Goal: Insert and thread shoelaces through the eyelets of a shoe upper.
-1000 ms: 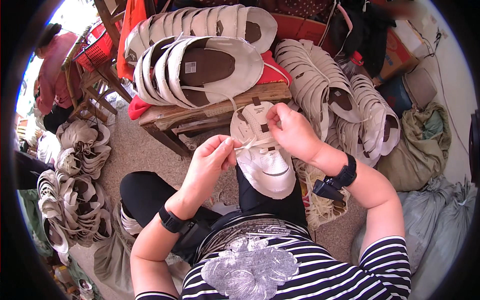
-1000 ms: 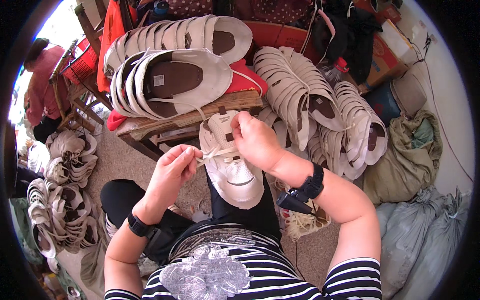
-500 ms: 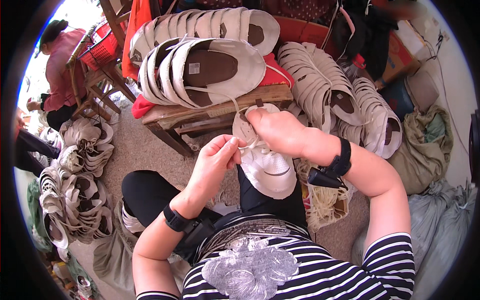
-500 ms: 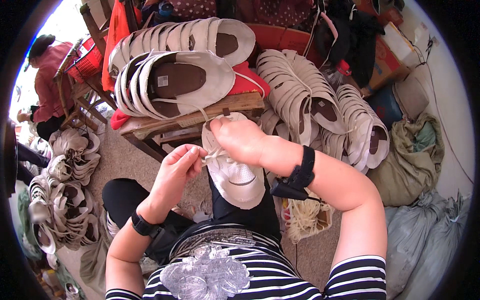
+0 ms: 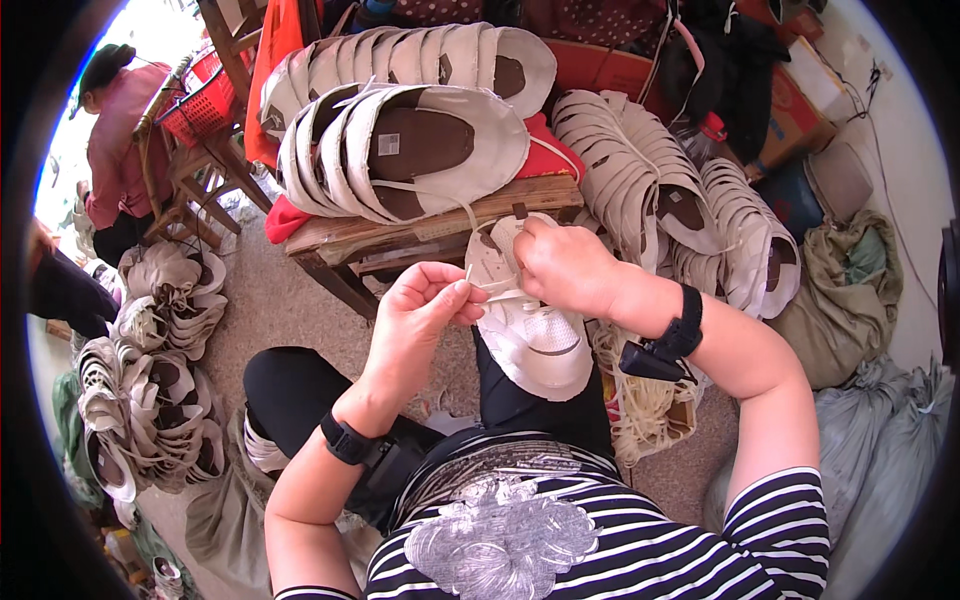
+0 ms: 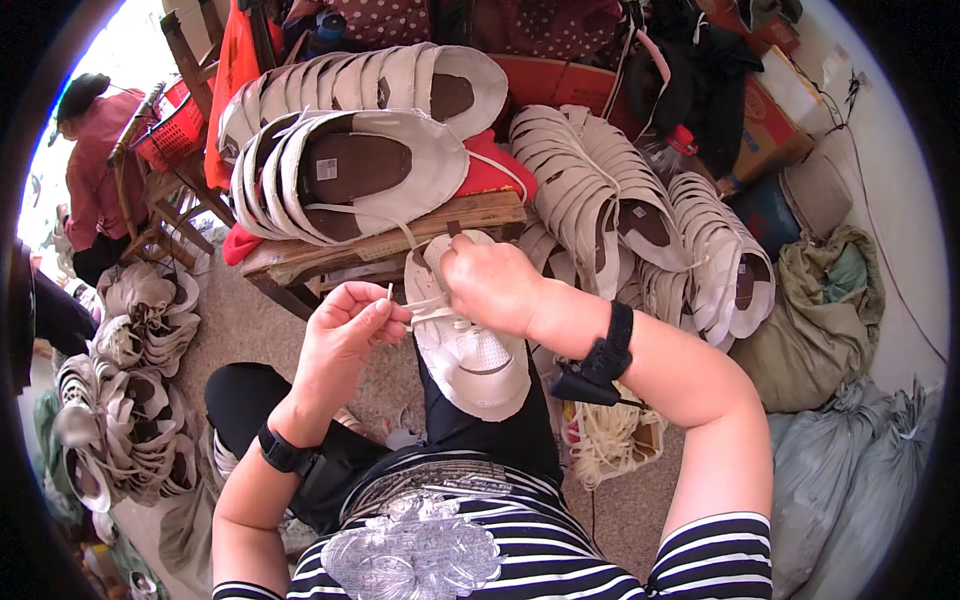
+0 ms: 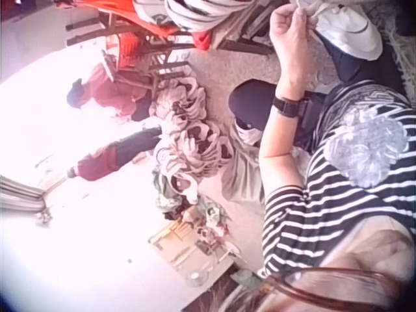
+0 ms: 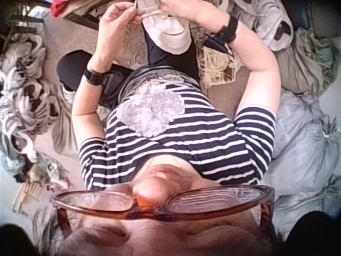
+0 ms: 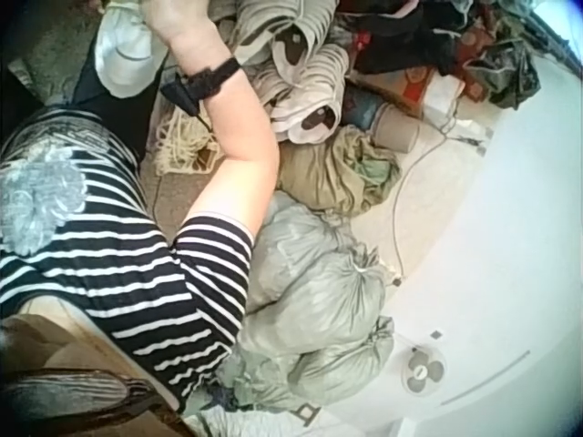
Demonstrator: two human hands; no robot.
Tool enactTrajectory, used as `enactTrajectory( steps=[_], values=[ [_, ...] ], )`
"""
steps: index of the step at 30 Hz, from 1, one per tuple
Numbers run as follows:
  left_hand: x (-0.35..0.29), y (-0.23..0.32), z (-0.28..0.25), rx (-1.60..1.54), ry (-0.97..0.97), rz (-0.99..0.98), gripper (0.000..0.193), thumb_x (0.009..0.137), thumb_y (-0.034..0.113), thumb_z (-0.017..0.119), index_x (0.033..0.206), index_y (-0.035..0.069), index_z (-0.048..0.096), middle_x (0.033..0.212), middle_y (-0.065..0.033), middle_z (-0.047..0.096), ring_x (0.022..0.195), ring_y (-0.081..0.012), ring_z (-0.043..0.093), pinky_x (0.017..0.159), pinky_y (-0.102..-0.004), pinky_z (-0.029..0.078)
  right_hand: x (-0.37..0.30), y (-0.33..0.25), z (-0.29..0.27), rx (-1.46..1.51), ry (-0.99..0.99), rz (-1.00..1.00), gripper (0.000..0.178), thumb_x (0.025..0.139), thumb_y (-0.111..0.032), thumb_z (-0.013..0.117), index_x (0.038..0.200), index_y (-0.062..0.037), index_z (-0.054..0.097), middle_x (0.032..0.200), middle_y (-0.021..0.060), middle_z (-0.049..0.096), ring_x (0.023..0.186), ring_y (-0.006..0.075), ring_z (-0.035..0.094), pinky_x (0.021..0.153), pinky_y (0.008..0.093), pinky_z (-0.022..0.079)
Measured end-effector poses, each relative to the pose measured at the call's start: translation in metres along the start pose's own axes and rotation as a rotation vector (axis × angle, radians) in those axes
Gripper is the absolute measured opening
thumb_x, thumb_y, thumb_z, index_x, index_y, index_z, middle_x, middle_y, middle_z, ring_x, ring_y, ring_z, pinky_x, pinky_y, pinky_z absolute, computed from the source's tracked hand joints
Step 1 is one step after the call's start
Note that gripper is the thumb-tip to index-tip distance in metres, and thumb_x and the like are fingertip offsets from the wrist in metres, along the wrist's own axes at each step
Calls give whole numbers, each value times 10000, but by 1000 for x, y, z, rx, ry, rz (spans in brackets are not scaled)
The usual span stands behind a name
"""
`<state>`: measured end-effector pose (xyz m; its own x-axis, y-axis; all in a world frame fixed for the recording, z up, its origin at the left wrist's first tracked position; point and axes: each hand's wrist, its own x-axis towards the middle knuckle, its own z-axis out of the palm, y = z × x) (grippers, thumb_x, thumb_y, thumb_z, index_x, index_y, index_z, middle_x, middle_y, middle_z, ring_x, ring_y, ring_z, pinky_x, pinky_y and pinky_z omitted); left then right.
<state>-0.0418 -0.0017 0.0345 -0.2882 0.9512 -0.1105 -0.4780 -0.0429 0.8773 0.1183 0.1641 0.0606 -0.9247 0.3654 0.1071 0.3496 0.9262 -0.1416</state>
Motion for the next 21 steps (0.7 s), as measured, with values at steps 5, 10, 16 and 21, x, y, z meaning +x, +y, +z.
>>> enactTrajectory(
  steps=[5,10,16,21],
  values=[
    [-10,-1,-2,53,11,2,151,959,96,613,1075,2,592,948,-92,700,816,-121,656,771,-267,537,21,-14,-32,1074,-250,370,106,805,-87,625,877,-14,600,906,135,618,727,246,639,632,344,517],
    [-8,-4,-4,78,13,4,135,957,105,619,1052,10,607,932,-66,696,793,-100,638,756,-247,524,20,2,-15,481,104,11,168,814,-72,616,962,-18,558,885,120,637,787,280,649,669,384,517],
    [-9,-8,-8,45,60,-28,108,952,98,622,1039,35,611,918,-62,690,756,-98,632,735,-237,516,8,-14,-11,99,-87,14,183,824,-69,584,983,-3,522,897,189,661,838,378,662,687,464,520],
    [-7,-8,-5,75,43,4,118,950,109,632,1048,45,619,914,-31,681,751,-68,599,707,-216,479,11,-43,-42,706,70,60,228,835,-15,627,1042,-16,533,873,122,593,740,246,612,674,348,505]
  ],
)
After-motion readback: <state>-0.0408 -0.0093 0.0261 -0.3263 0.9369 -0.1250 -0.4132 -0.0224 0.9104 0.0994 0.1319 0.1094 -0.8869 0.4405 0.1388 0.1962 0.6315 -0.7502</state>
